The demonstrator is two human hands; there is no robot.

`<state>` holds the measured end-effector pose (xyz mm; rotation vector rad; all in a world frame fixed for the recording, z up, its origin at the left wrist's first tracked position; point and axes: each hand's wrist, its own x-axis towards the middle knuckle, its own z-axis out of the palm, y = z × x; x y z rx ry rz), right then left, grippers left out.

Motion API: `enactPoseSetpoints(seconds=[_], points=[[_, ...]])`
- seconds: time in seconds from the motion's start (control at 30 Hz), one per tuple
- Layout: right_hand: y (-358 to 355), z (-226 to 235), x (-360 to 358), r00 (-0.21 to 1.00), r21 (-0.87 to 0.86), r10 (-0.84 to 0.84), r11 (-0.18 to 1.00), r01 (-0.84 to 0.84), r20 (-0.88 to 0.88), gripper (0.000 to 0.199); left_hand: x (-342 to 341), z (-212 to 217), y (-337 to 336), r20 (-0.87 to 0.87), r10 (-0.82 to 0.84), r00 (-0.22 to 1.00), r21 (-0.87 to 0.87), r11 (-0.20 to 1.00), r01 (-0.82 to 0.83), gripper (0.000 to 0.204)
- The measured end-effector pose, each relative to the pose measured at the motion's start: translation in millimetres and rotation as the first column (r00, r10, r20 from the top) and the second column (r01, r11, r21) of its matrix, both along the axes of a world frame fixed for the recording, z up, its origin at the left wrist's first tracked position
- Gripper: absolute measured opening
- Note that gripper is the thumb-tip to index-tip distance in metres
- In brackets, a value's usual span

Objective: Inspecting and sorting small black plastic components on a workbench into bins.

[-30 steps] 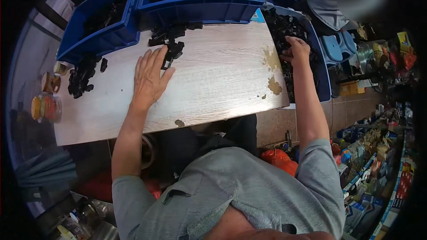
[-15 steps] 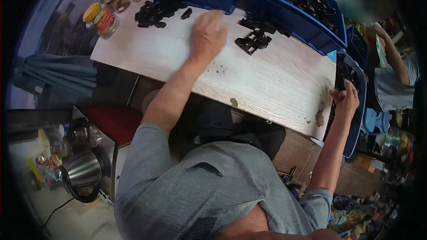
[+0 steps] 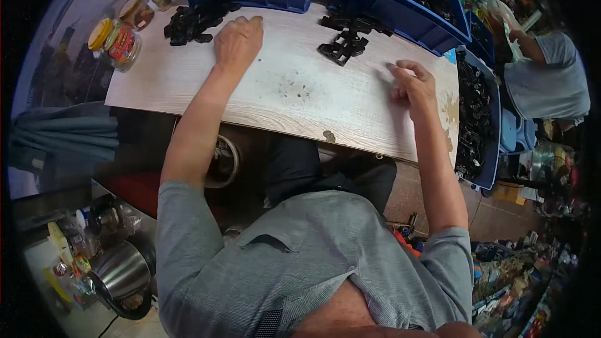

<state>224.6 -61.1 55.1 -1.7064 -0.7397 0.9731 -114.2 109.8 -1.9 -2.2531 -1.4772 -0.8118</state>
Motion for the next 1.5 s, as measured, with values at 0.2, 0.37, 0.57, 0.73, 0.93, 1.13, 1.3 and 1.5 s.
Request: enactPoseSetpoints(seconds=[0.2,0.37,0.57,0.73,0.93,1.13,1.3,1.5], points=[[36.1,-4.4,-33.0,0.994,-0.095,0.090,0.992,-0.084,0.062,0.033,9.6,12.9,-31.8,-0.010,-0.183,0.983,-0.086,0.980,0.182,0.019],[61.0,-11.2,-41.9,0.977,-0.173,0.133,0.979,-0.105,0.165,0.034,13.5,34.6,-47.8,0.110,-0.239,0.965,-0.364,0.894,0.263,0.029],[69.4,-8.6,-43.8,0.981,-0.226,0.129,0.970,-0.094,0.148,0.029,9.3,39.3,-41.4,0.002,-0.271,0.962,-0.472,0.848,0.240,0.032],[63.0,-9.5,-37.2,0.984,-0.197,0.133,0.974,-0.108,0.116,0.029,11.0,33.8,-45.7,0.018,-0.220,0.975,-0.288,0.933,0.216,0.028],[55.5,-7.0,-29.3,0.993,-0.181,0.097,0.980,-0.084,0.063,0.030,7.4,18.1,-23.8,0.076,-0.204,0.976,-0.232,0.948,0.216,0.026],[43.7,-6.1,-22.5,0.998,-0.166,0.041,0.986,-0.034,0.042,0.032,9.2,14.2,-29.8,0.214,-0.202,0.956,-0.222,0.943,0.249,0.022],[39.8,-8.1,-25.6,0.996,-0.129,0.009,0.992,0.003,0.091,0.036,10.0,4.7,-35.0,0.190,-0.286,0.939,-0.116,0.943,0.311,0.024],[39.4,-10.2,-23.6,0.982,-0.162,0.039,0.987,-0.009,0.186,0.035,9.9,2.1,-53.1,0.236,-0.312,0.920,-0.088,0.936,0.341,0.026]])
